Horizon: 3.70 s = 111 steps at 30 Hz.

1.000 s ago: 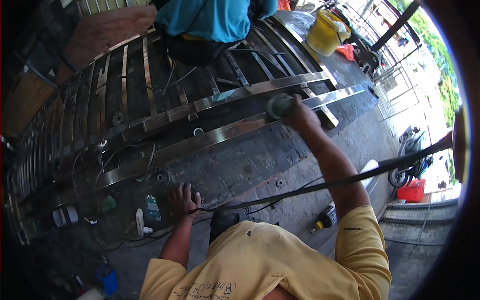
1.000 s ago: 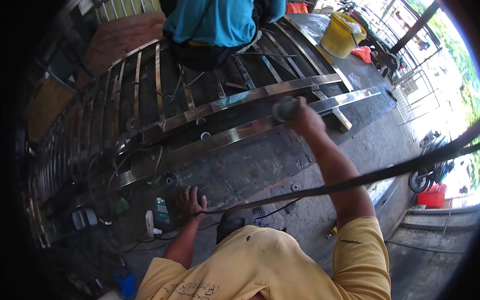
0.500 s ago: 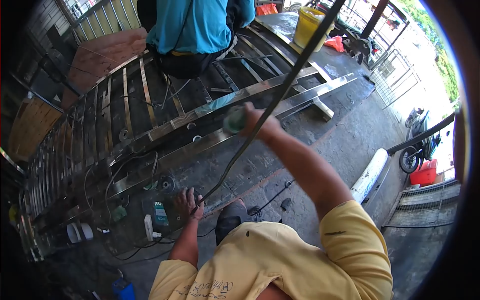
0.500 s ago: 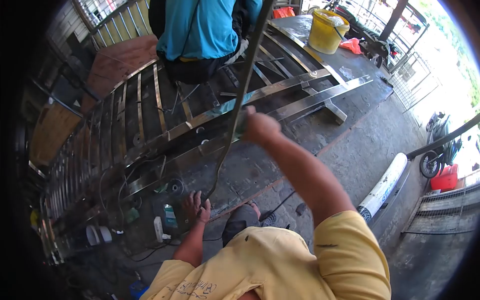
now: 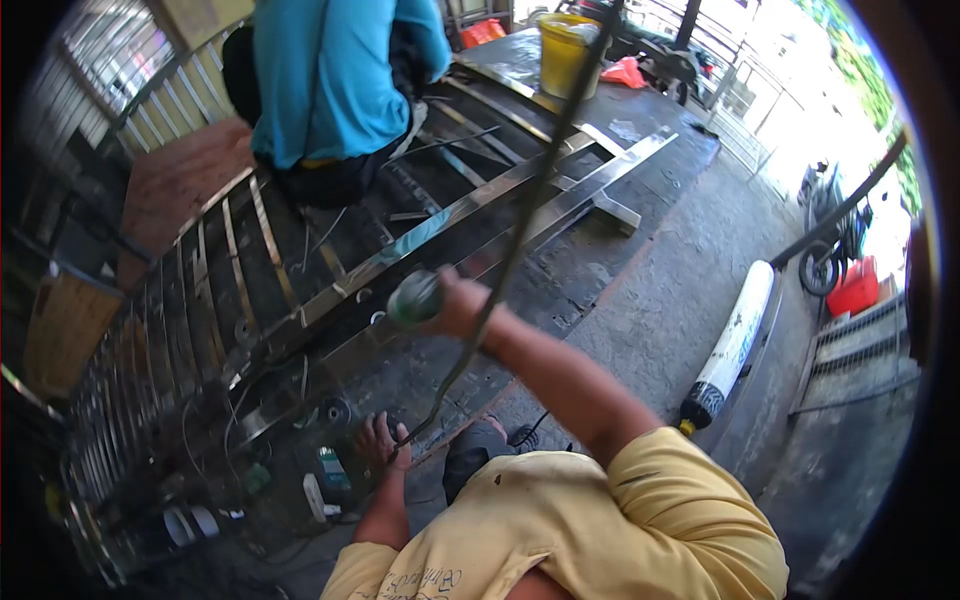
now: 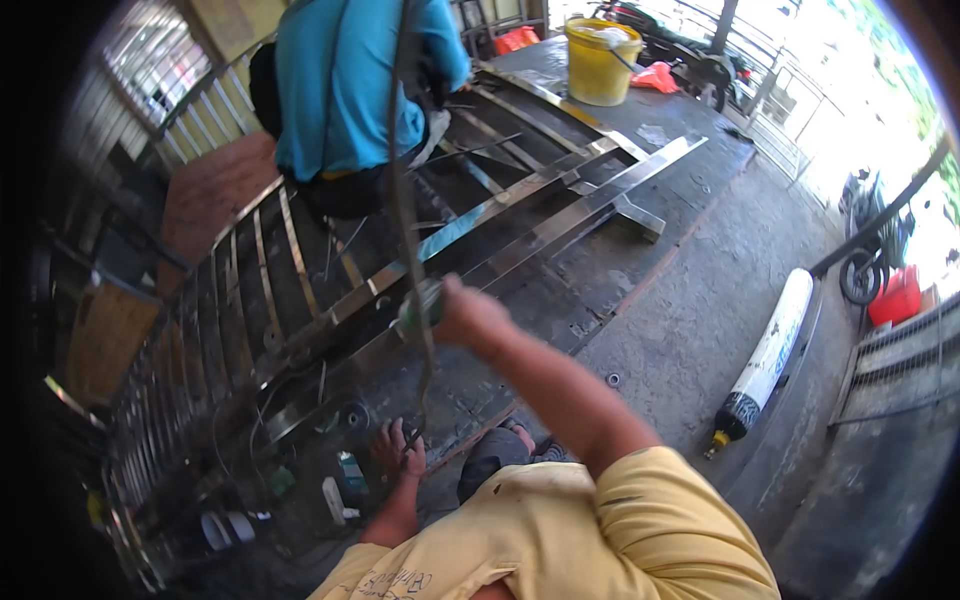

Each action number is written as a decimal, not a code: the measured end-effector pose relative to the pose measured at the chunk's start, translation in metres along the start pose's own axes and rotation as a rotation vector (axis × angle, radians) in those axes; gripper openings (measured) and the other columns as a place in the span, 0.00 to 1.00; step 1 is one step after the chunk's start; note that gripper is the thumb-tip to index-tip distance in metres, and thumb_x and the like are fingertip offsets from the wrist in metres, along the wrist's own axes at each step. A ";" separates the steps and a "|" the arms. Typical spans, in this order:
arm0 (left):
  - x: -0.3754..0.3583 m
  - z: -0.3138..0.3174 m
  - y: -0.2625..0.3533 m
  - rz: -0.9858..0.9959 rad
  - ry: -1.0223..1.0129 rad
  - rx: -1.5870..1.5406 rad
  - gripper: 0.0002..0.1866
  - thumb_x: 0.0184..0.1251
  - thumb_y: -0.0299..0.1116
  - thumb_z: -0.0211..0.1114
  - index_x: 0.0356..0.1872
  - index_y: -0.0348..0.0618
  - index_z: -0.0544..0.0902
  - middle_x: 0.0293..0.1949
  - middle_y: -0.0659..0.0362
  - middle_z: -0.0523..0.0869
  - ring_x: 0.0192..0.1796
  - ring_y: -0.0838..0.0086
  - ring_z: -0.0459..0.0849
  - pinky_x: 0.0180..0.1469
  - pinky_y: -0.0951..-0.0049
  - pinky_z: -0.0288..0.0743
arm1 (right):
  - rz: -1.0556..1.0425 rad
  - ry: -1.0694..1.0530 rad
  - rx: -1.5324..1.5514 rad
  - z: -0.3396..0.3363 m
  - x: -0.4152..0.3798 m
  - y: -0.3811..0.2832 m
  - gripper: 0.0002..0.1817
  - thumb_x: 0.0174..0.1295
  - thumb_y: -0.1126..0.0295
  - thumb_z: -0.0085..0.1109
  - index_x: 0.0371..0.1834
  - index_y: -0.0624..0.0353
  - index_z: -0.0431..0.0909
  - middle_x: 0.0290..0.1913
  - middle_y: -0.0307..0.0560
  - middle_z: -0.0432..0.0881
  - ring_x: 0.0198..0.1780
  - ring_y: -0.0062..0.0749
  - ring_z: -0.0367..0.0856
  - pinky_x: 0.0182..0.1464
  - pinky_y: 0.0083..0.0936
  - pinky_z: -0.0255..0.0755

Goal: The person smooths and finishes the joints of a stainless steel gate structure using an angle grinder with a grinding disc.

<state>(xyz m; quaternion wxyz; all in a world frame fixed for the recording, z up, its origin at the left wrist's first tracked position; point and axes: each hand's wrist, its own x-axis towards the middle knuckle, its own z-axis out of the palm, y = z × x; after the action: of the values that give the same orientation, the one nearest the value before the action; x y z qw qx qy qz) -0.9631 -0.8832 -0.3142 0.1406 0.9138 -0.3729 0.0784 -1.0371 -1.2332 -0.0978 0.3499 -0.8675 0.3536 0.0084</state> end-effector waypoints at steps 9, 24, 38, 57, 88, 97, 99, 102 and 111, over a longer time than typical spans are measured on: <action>-0.004 0.006 -0.004 0.053 0.049 0.017 0.26 0.64 0.48 0.68 0.62 0.54 0.79 0.63 0.51 0.79 0.67 0.45 0.76 0.72 0.30 0.61 | 0.160 -0.028 0.036 -0.046 -0.001 0.027 0.61 0.44 0.40 0.82 0.78 0.61 0.61 0.54 0.67 0.87 0.57 0.60 0.88 0.60 0.44 0.82; 0.004 -0.010 0.005 0.050 -0.020 0.054 0.28 0.66 0.51 0.64 0.61 0.45 0.81 0.64 0.48 0.78 0.67 0.44 0.74 0.72 0.36 0.62 | 0.353 0.253 0.185 -0.126 0.028 0.160 0.64 0.37 0.42 0.89 0.73 0.71 0.64 0.53 0.67 0.87 0.54 0.53 0.88 0.57 0.38 0.81; 0.005 -0.016 0.052 -0.311 0.051 -0.007 0.20 0.71 0.40 0.65 0.59 0.41 0.81 0.66 0.41 0.77 0.67 0.40 0.75 0.68 0.40 0.69 | 0.312 0.238 0.298 -0.190 0.036 0.227 0.59 0.44 0.49 0.88 0.76 0.64 0.63 0.55 0.64 0.86 0.58 0.52 0.87 0.61 0.38 0.80; 0.102 0.027 0.286 -0.278 -0.389 0.083 0.26 0.68 0.47 0.67 0.60 0.41 0.84 0.63 0.39 0.81 0.65 0.41 0.78 0.68 0.46 0.72 | 0.106 0.061 0.491 -0.230 0.050 0.332 0.58 0.47 0.49 0.86 0.77 0.63 0.62 0.59 0.65 0.85 0.62 0.53 0.85 0.66 0.38 0.77; 0.086 0.021 0.235 -0.292 -0.419 -0.242 0.21 0.66 0.45 0.69 0.52 0.38 0.88 0.64 0.41 0.82 0.67 0.44 0.80 0.68 0.51 0.75 | 0.345 0.283 0.329 -0.290 0.093 0.363 0.58 0.45 0.46 0.87 0.72 0.68 0.64 0.56 0.67 0.86 0.58 0.54 0.87 0.60 0.39 0.80; 0.075 0.023 0.240 -0.324 -0.390 -0.320 0.21 0.65 0.44 0.71 0.52 0.40 0.87 0.70 0.43 0.78 0.70 0.46 0.78 0.72 0.53 0.74 | 0.447 0.486 0.293 -0.358 0.137 0.457 0.58 0.46 0.44 0.83 0.74 0.71 0.66 0.56 0.63 0.86 0.57 0.47 0.87 0.59 0.36 0.79; 0.076 0.017 0.240 -0.313 -0.412 -0.302 0.21 0.65 0.44 0.71 0.53 0.41 0.87 0.70 0.43 0.78 0.70 0.46 0.78 0.71 0.53 0.74 | 0.440 0.419 0.266 -0.348 0.129 0.435 0.59 0.45 0.45 0.84 0.74 0.72 0.64 0.56 0.64 0.86 0.58 0.48 0.87 0.59 0.36 0.79; 0.081 0.015 0.242 -0.294 -0.442 -0.257 0.22 0.65 0.44 0.70 0.54 0.40 0.87 0.70 0.43 0.78 0.69 0.46 0.79 0.71 0.52 0.74 | 0.372 0.302 0.204 -0.316 0.108 0.370 0.62 0.44 0.46 0.85 0.76 0.73 0.62 0.57 0.67 0.85 0.61 0.51 0.86 0.61 0.37 0.78; 0.074 0.020 0.233 -0.263 -0.369 -0.293 0.21 0.66 0.44 0.69 0.53 0.39 0.88 0.68 0.43 0.80 0.68 0.45 0.80 0.69 0.52 0.75 | 0.451 0.466 0.167 -0.340 0.137 0.423 0.63 0.41 0.44 0.84 0.73 0.77 0.63 0.57 0.65 0.85 0.58 0.51 0.87 0.58 0.36 0.81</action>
<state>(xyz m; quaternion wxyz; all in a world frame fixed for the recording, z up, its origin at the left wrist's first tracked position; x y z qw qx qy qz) -1.0734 -1.0973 -0.2689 0.2099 0.9232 -0.2777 -0.1632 -1.2760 -1.7389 -0.1311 0.3190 -0.7144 0.6064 -0.1420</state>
